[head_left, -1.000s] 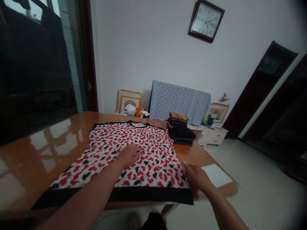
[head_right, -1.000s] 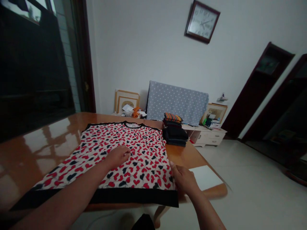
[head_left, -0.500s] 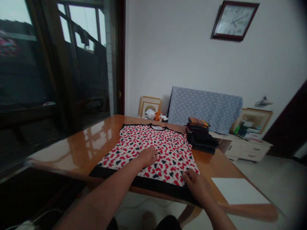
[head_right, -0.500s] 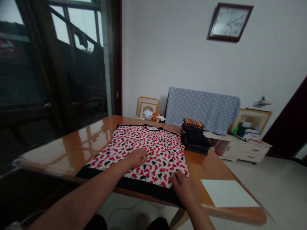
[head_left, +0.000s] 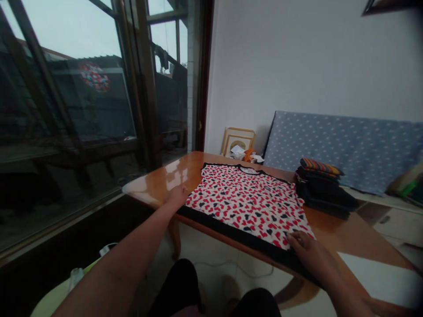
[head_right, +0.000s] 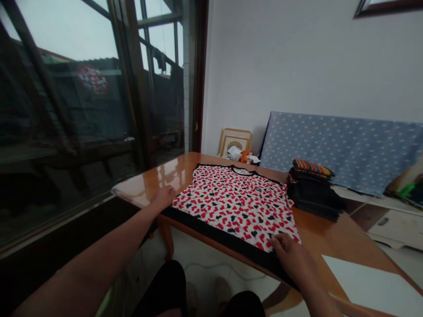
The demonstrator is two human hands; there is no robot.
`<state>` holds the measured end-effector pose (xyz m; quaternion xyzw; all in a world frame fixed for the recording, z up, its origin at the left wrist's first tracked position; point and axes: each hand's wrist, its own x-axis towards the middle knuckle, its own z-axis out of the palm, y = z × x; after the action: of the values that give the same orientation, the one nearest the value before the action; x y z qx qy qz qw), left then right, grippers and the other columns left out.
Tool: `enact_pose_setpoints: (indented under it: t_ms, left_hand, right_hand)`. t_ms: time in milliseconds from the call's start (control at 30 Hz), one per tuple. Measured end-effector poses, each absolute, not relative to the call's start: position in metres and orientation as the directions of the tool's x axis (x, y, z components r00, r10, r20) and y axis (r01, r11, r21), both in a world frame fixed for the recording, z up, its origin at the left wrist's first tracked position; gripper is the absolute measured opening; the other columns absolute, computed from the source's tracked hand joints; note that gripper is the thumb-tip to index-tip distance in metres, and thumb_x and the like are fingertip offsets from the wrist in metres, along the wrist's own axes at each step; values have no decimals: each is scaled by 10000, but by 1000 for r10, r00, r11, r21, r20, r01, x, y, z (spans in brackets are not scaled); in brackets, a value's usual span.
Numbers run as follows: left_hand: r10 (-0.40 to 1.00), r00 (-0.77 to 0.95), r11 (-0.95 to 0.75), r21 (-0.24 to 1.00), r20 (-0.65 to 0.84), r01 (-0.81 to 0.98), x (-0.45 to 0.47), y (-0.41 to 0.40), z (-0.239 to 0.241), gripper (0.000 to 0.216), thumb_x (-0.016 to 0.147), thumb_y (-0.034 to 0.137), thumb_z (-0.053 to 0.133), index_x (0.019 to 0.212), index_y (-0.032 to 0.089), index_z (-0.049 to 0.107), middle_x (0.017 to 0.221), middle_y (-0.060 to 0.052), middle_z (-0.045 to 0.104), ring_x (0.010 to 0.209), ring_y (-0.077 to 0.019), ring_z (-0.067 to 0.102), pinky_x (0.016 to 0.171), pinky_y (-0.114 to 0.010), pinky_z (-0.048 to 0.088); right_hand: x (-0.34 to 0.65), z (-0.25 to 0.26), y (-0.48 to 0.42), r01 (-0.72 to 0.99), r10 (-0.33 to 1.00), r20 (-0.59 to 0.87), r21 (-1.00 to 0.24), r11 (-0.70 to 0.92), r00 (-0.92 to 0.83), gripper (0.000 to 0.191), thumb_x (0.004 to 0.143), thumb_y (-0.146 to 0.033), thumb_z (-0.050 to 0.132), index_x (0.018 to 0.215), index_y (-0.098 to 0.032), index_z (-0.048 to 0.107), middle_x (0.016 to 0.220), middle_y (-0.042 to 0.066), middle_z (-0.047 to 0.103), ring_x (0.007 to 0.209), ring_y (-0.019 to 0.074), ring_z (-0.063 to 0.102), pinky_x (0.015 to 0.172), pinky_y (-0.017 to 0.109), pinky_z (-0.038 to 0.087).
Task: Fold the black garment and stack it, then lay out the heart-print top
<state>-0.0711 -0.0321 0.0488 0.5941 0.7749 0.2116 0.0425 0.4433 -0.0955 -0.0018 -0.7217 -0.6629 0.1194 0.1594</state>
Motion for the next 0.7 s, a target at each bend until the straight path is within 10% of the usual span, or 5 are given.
enact_pose_setpoints:
  t_ms: [233, 433, 700]
  left_hand:
    - [936, -347, 305, 372, 52, 877, -79, -41, 43, 474, 870, 585, 453, 970, 177, 673, 1068, -170, 699, 976, -299, 649, 763, -352, 463]
    - [938, -342, 299, 374, 52, 878, -71, -44, 40, 325, 837, 441, 531, 995, 183, 648, 1096, -157, 689, 1000, -298, 647, 770, -353, 468]
    - [914, -391, 329, 368, 106, 869, -72, -46, 40, 346, 904, 411, 433, 1121, 189, 586, 1154, -151, 676, 1053, -289, 638, 768, -344, 482]
  right_hand:
    - [439, 8, -104, 901, 996, 68, -434, -28, 63, 400, 845, -583, 478, 983, -296, 719, 923, 96, 750, 836, 292, 695, 715, 362, 464]
    - [446, 19, -123, 890, 973, 156, -449, -81, 168, 423, 841, -554, 462, 983, -259, 731, 933, 107, 743, 876, 294, 692, 731, 359, 486]
    - [476, 9, -142, 834, 880, 37, -339, -435, 474, 679, 851, -689, 352, 1265, -199, 576, 1146, 197, 689, 1037, 370, 667, 822, 457, 486]
